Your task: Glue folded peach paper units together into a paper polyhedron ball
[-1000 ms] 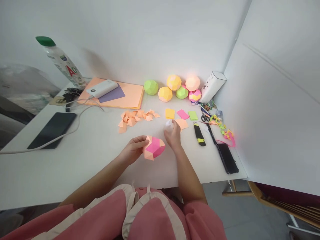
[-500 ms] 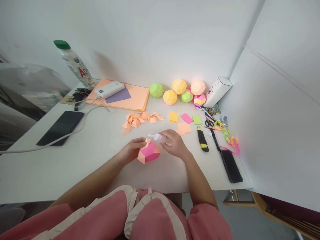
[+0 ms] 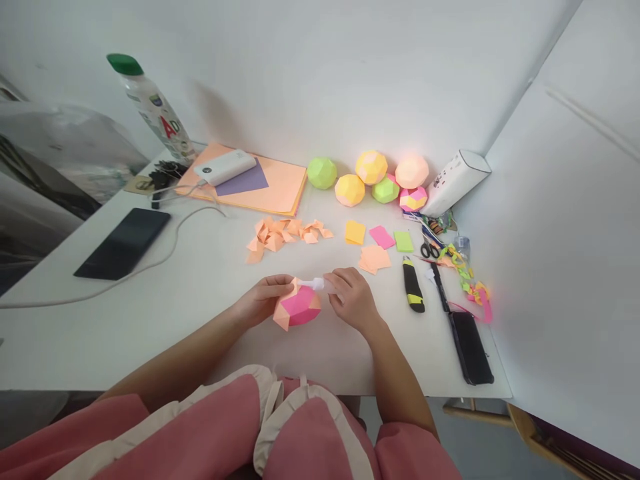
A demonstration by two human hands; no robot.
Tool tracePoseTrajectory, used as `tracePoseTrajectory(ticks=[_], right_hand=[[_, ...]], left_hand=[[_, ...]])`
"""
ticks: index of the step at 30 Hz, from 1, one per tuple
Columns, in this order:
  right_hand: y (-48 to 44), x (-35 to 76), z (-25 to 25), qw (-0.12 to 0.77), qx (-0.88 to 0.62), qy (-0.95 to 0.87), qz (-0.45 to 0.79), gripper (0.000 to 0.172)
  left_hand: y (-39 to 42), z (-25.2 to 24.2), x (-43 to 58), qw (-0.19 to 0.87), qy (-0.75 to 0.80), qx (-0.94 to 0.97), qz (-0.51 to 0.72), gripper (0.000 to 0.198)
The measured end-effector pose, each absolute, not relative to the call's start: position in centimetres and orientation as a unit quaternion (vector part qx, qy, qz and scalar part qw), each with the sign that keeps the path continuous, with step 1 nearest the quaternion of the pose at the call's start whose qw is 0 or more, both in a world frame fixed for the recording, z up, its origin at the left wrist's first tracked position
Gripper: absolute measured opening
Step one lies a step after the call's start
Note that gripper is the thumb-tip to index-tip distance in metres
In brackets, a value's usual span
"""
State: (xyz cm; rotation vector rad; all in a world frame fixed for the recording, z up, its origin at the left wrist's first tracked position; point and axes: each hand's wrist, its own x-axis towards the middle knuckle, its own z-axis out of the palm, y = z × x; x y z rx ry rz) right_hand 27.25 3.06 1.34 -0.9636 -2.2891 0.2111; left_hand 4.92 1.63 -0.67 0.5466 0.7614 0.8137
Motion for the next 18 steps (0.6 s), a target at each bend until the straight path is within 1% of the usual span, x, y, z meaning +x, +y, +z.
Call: tracePoseTrajectory(ticks=[6,14,18], right_hand=[[3.1,27.4,1.4,0.32,-0.354,-0.876,0.065,0.048],[2.8,27.7,1.9,0.302,-0.362,-0.872,0.132,0.045],[2.6,27.7,2.5,0.29,-0.372,-0.864,0.174,0.039]], left_hand=[[1.5,-0.6,4.9,0.813,0.362,0.254,0.379,0.02],[1.6,-0.7,4.9,0.806,0.362,0.264,0.388,0.02],[1.5,-0.7,4.8,0.8,0.365,0.265,0.396,0.02]])
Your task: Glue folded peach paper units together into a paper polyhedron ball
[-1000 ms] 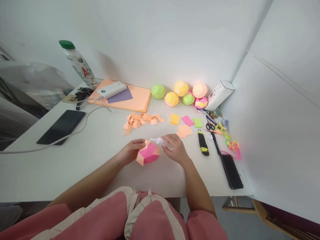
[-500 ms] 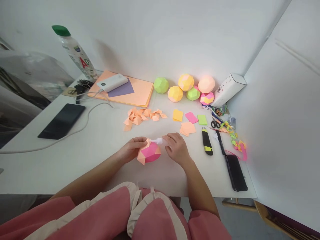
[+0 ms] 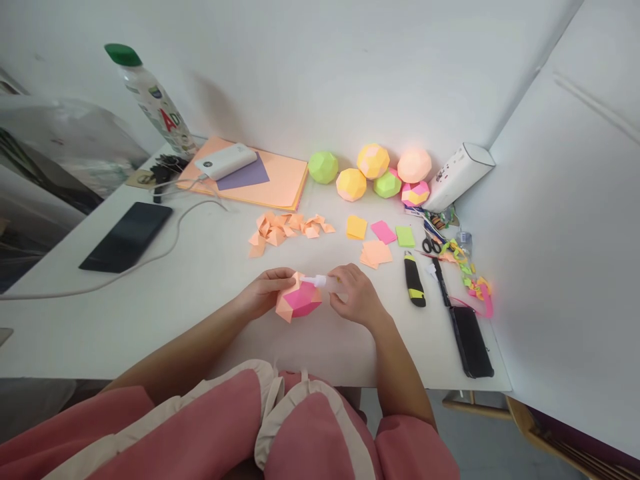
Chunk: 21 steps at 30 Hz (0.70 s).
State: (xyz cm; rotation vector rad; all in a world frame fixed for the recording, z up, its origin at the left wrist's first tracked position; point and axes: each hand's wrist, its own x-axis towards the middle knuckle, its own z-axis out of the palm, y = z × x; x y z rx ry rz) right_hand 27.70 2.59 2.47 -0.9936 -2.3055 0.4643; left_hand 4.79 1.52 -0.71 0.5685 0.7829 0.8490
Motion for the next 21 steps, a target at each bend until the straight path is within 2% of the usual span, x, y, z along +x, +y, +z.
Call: tracePoseTrajectory(ticks=[9,21], right_hand=[[2.72,27.99,3.14,0.287,-0.349,-0.876,0.169,0.036],[2.65,28.36,2.9,0.304,-0.334,-0.87,0.197,0.044]], left_hand=[[1.51,-0.61,4.98,0.797,0.369,0.27,0.393,0.02],[1.56,-0.51,4.9,0.794,0.365,0.284,0.395,0.019]])
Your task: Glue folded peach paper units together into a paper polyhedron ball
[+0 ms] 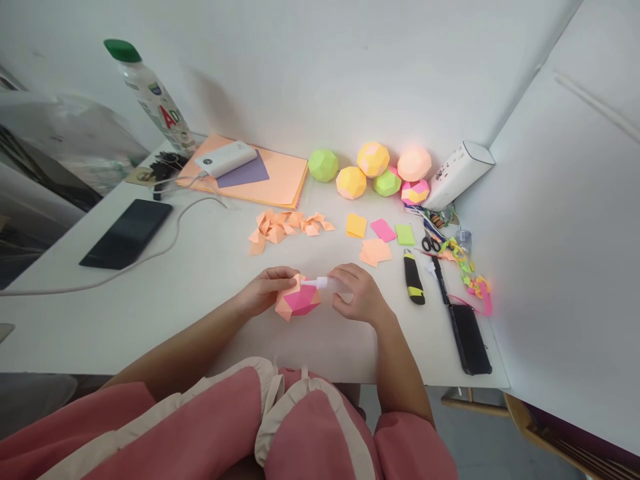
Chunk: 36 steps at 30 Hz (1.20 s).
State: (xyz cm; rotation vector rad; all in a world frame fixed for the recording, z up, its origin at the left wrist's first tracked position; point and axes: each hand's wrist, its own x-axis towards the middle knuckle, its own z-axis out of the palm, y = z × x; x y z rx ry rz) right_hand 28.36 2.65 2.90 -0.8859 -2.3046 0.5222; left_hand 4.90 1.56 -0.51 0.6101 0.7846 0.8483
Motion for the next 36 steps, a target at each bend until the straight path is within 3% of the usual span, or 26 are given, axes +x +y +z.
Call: tracePoseTrajectory(ticks=[36], right_hand=[[2.74,27.94,2.81,0.336,-0.321,-0.87,0.167,0.04]], left_hand=[[1.57,-0.99,5.02,0.819,0.326,0.27,0.387,0.014]])
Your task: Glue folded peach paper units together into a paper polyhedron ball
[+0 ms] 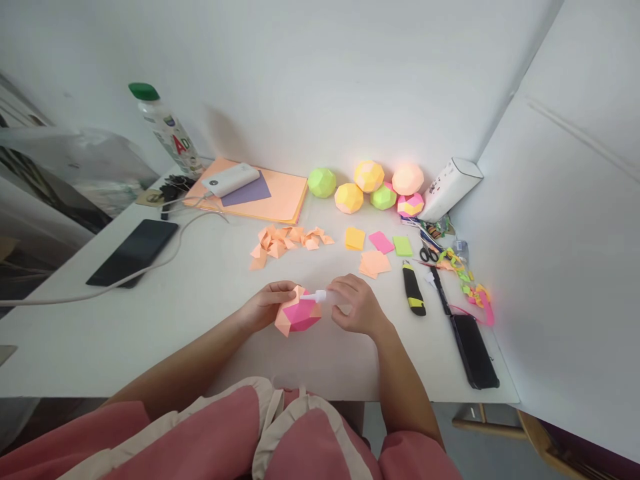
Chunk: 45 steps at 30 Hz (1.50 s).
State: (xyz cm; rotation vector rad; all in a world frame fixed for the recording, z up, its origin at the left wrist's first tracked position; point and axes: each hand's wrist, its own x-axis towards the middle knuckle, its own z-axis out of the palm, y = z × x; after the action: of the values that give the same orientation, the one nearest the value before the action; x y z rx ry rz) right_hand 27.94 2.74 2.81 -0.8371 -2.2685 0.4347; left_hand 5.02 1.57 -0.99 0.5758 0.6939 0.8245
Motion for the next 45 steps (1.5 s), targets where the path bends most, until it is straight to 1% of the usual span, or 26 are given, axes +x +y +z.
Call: tracePoseTrajectory(ticks=[6,11,15,19,25,32,45], right_hand=[[2.89,28.02,2.64,0.354,-0.335,-0.86,0.151,0.04],[2.92,27.95,2.64,0.348,-0.314,-0.869,0.155,0.04],[2.95,27.84,2.57,0.357,-0.338,-0.859,0.142,0.038],[2.98,27.81,2.42,0.357,-0.321,-0.865,0.145,0.04],[2.93,27.75,2.35,0.368,-0.335,-0.857,0.134,0.04],[2.97,27.93,2.44,0.352,-0.301,-0.873,0.154,0.041],[3.04,27.9,2.37,0.353,-0.328,-0.867,0.127,0.039]], left_hand=[[1.59,-1.02,5.03,0.821,0.329,0.269,0.382,0.014],[1.62,-1.06,5.05,0.82,0.336,0.267,0.379,0.015],[1.7,-1.21,5.05,0.821,0.337,0.262,0.38,0.015],[1.72,-1.35,5.07,0.825,0.335,0.258,0.375,0.016],[1.66,-1.38,5.03,0.825,0.335,0.254,0.378,0.017],[1.52,-1.13,5.05,0.831,0.319,0.261,0.374,0.015],[1.67,-0.88,5.05,0.829,0.328,0.258,0.372,0.015]])
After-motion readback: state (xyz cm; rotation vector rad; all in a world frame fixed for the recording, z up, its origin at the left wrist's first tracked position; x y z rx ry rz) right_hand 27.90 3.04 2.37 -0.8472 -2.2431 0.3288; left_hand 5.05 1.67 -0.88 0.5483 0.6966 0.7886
